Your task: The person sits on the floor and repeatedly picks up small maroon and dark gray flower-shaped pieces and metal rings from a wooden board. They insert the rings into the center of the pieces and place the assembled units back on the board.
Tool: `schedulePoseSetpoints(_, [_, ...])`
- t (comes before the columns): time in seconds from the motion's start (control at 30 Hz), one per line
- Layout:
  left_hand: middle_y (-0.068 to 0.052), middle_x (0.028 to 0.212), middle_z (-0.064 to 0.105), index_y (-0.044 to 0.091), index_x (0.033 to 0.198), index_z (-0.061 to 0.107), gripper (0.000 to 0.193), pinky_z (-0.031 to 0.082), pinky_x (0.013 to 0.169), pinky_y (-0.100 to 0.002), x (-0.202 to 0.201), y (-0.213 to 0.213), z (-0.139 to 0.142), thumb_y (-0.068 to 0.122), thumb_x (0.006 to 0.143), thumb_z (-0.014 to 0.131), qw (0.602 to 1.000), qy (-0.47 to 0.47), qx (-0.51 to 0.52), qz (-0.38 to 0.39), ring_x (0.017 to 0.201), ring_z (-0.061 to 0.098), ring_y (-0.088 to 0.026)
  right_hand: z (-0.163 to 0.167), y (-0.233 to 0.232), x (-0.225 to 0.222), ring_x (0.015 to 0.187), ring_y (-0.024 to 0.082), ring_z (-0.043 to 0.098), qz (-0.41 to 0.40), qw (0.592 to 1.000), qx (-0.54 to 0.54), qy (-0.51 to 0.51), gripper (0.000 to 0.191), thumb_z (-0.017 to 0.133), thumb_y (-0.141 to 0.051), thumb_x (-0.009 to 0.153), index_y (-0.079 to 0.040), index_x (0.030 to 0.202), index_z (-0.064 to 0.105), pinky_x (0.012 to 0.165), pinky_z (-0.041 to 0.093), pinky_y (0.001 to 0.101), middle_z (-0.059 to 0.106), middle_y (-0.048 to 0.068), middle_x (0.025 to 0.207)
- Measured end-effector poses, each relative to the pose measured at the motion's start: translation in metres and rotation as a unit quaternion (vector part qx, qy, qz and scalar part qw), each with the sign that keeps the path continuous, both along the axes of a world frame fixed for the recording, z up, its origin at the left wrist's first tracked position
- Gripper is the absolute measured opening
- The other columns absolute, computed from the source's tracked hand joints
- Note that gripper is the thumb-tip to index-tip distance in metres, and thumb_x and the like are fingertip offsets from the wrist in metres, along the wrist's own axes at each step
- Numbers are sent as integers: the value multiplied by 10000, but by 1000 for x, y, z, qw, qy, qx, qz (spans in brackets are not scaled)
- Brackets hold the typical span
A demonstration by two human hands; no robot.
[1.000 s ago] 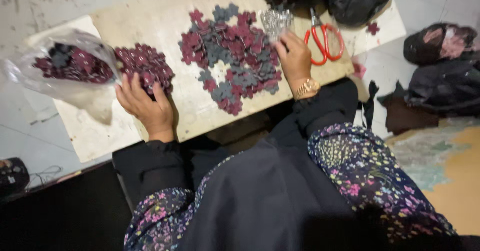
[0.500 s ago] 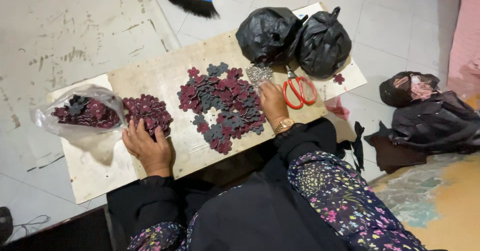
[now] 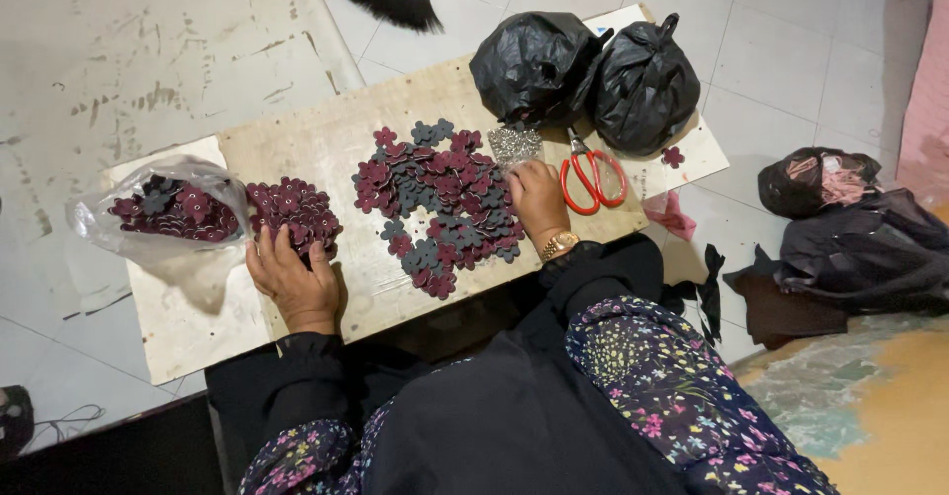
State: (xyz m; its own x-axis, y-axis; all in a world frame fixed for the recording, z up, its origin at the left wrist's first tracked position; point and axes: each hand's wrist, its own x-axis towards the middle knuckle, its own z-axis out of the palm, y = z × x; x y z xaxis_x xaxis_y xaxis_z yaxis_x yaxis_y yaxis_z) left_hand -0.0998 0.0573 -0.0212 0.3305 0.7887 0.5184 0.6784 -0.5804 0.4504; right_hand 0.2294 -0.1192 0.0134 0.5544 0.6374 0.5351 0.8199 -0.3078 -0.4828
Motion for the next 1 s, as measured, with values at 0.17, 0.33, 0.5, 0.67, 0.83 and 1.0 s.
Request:
schedulePoseSetpoints(0.17, [-226,1564,458,10,1444,562,527,203,1244,-580,0,-3,3,322,1029,648,1000,8,-9,-2,1489,281,-463,3,-1,0,1061,382,598,1,1000,-9,-4,183,721,-89,885,-45,1063,720,928,505,448,676,155,1138])
schedulePoseSetpoints(0.33, [-228,1565,457,3,1436,563,514,202,1250,-579,0,-4,5,307,1032,657,1000,20,-11,-9,1494,276,-465,1,-1,0,1084,376,602,-6,1000,-6,9,228,695,-57,884,-47,1111,719,948,509,444,673,159,1178])
schedulePoseSetpoints(0.5, [-235,1567,455,-2,1438,563,514,207,1253,-576,0,-3,4,283,1023,664,1000,18,-12,-16,1490,280,-471,-3,-1,2,1084,379,602,-2,1000,6,18,153,698,-63,895,-41,1047,702,949,508,444,674,151,1171])
schedulePoseSetpoints(0.67, [-226,1562,463,7,1428,570,501,211,1254,-570,-2,-2,3,273,1015,666,1000,13,0,-20,1481,289,-468,-1,-2,2,1042,391,602,4,1000,8,20,125,732,-103,911,-45,1016,696,919,497,466,680,151,1106])
schedulePoseSetpoints(0.83, [-234,1568,446,1,1442,562,509,205,1256,-572,-3,0,1,272,1023,664,999,5,11,-36,1482,280,-472,-4,-2,1,1030,385,622,11,999,33,5,117,735,-106,917,-52,1015,704,916,500,464,692,145,1069])
schedulePoseSetpoints(1.0, [-228,1621,377,10,1474,525,614,160,1256,-595,-6,-2,4,357,1004,713,997,44,-47,-39,1528,207,-459,-10,-5,5,1068,379,625,18,998,50,-46,151,731,-86,925,-35,1064,703,959,502,455,698,154,1124])
